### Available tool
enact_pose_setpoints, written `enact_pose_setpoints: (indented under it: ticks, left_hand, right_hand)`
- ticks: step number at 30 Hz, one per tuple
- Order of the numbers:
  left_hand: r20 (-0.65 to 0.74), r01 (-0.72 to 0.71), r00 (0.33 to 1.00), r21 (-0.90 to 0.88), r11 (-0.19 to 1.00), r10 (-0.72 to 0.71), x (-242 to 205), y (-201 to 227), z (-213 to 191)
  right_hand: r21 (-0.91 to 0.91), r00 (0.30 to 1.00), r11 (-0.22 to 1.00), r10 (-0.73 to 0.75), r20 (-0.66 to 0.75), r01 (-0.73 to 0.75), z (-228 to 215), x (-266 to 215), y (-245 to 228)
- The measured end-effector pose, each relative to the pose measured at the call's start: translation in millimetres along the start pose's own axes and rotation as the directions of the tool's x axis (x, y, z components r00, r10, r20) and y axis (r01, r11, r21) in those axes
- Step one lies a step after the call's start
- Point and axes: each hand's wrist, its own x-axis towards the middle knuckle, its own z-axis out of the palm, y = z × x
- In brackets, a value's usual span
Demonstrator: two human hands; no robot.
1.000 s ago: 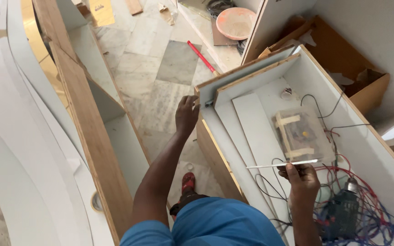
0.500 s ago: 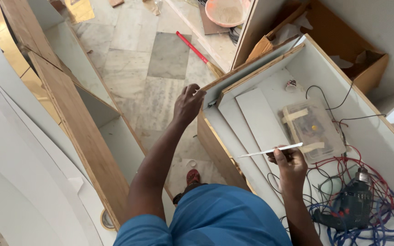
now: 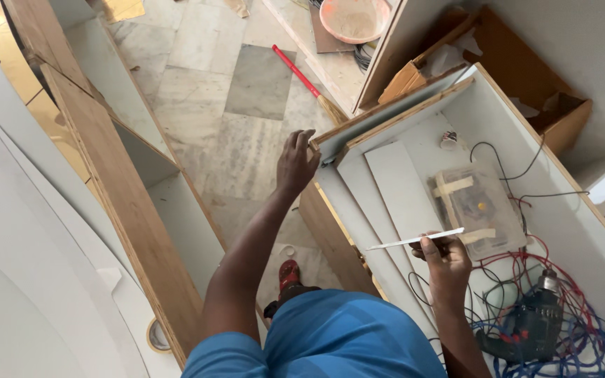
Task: The person applies a white adhesive from a yellow container onto a thin white strip using a stick. They then press the strip onto the edge of a wooden furniture frame and smooth it down. The person repeats this process on different sections of the frame.
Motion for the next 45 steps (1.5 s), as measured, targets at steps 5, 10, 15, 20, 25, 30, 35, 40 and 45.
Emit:
enact_pose_setpoints:
  ticks: [5,10,15,20,25,30,35,40,45]
  left_hand:
    - [0.054,0.129,0.990,-0.022,0.991,-0.128,-1.9,-17.5,16.7]
    - [0.090,0.165,0.983,-0.085,0.983,-0.158,-6.6,-38.8,27.5]
    - [0.149,0.235,0.965,-0.120,0.965,-0.217,-14.2,-56.4,36.0]
    - [0.135,0.225,0.969,-0.160,0.961,-0.205,-15.4,-62.2,41.0]
    - [0.154,0.201,0.972,-0.169,0.965,-0.175,-14.8,-66.4,43.7]
    - [0.193,0.190,0.969,-0.181,0.965,-0.155,-13.9,-67.6,40.7]
    - [0.282,0.218,0.948,-0.234,0.947,-0.148,-0.9,-58.5,24.8]
    - [0.489,0.427,0.834,-0.279,0.860,-0.255,15.4,-60.0,17.3]
    - [0.567,0.477,0.776,-0.241,0.845,-0.276,23.8,-73.1,21.9]
  right_hand:
    - [-0.016,1.000,1.000,0.006,0.008,-0.006,20.0,3.9,1.8]
    - [-0.037,0.997,0.997,0.071,0.018,-0.071,44.7,8.1,10.0]
    - [-0.038,0.994,0.993,0.109,0.011,-0.109,69.7,12.0,12.3]
    - [-0.076,0.994,0.991,0.106,0.003,-0.106,89.3,17.8,11.5]
    - [-0.059,0.993,0.991,0.120,0.006,-0.119,102.1,18.8,13.6]
    - [-0.024,0.993,0.993,0.117,0.004,-0.117,107.7,18.9,17.7]
    - [-0.048,0.993,0.992,0.113,-0.026,-0.114,109.2,15.6,18.1]
    - [-0.008,0.993,0.993,0.119,-0.012,-0.119,109.2,11.9,23.6]
    - [0.020,0.993,0.992,0.121,0.003,-0.121,109.1,9.7,28.2]
